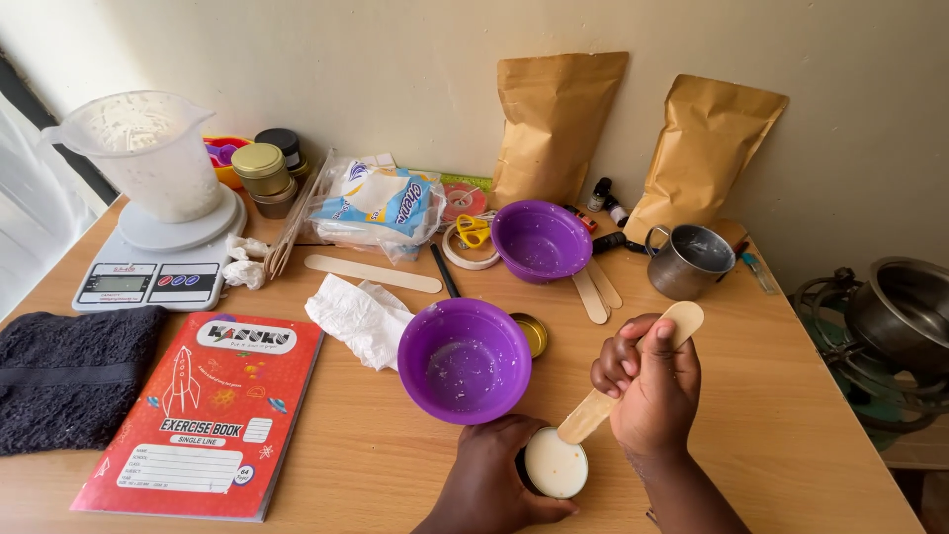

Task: Smoothing the surface of a substance in a small jar using a wooden stick and cleaning with a tissue

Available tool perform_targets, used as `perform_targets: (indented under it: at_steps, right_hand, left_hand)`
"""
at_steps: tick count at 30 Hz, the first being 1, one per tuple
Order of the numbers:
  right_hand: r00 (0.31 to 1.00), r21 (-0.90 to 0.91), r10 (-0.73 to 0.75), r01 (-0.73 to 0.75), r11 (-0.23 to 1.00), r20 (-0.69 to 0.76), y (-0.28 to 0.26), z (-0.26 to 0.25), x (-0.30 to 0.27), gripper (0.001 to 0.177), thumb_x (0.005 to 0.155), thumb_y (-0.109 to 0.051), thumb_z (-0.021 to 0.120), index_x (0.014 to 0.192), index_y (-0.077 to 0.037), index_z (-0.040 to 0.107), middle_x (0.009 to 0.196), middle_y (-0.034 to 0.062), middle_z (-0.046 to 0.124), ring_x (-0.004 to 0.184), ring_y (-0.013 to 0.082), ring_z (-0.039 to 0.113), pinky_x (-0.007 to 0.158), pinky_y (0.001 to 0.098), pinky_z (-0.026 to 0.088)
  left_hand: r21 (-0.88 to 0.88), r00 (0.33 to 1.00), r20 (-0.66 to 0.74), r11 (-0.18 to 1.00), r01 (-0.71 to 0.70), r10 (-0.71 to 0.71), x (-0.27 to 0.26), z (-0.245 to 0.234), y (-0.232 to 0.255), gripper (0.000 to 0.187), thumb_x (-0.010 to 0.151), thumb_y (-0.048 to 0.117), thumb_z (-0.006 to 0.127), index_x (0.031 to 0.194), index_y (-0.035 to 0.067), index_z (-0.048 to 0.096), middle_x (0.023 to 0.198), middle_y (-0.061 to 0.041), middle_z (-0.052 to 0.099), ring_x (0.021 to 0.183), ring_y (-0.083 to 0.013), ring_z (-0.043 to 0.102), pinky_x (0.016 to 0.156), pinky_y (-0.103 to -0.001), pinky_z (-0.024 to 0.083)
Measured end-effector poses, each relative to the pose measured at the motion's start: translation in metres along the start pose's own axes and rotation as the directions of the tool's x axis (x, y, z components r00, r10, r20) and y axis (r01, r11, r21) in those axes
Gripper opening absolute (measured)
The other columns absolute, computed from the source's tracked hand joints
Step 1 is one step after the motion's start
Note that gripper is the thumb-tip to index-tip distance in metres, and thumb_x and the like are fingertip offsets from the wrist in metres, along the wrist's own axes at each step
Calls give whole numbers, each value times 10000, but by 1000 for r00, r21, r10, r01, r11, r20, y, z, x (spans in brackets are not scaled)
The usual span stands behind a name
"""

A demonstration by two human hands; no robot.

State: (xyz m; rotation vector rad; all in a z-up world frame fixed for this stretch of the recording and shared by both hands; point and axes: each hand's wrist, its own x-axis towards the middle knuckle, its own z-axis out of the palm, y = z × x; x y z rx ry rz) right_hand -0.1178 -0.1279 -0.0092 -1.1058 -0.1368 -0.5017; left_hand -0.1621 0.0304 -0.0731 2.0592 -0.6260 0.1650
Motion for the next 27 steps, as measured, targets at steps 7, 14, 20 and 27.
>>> perform_targets:
  at_steps: [7,14,20,27]
  right_hand:
    - [997,-45,11,-14,999,-72,2,2,6,355,971,-380,462,744,-109,491,544,-7,283,427,87,241,364,223,189]
    - [991,-23,62,-65,998,-116,3,1,10,348,975,-376,458,739,-122,485,550,-9,286,434,87,228,373,222,174]
    - [995,40,50,-47,998,-88,-7,-1,6,332,955,-401,487,749,-142,495,536,-13,283,415,80,224,367,221,174]
    - [983,85,176,-171,982,-58,5,-2,1,338,974,-360,470,742,-117,508,532,-13,269,400,72,203,350,212,156]
  left_hand:
    - [45,999,2,998,45,-45,-1,5,-4,707,421,539,849,1001,178,670,890,15,695,821,-202,643,731,-370,421]
    - [24,999,-26,999,-22,22,0,1,0,675,430,521,851,949,129,674,835,-16,696,738,-209,644,647,-351,442]
    - [12,1000,-14,1000,7,-6,1,-1,3,672,425,505,855,966,147,676,862,-4,703,766,-201,654,671,-344,445]
    - [29,1000,-24,1000,-7,8,0,0,1,637,425,529,852,898,141,676,841,-3,695,742,-200,643,662,-339,436]
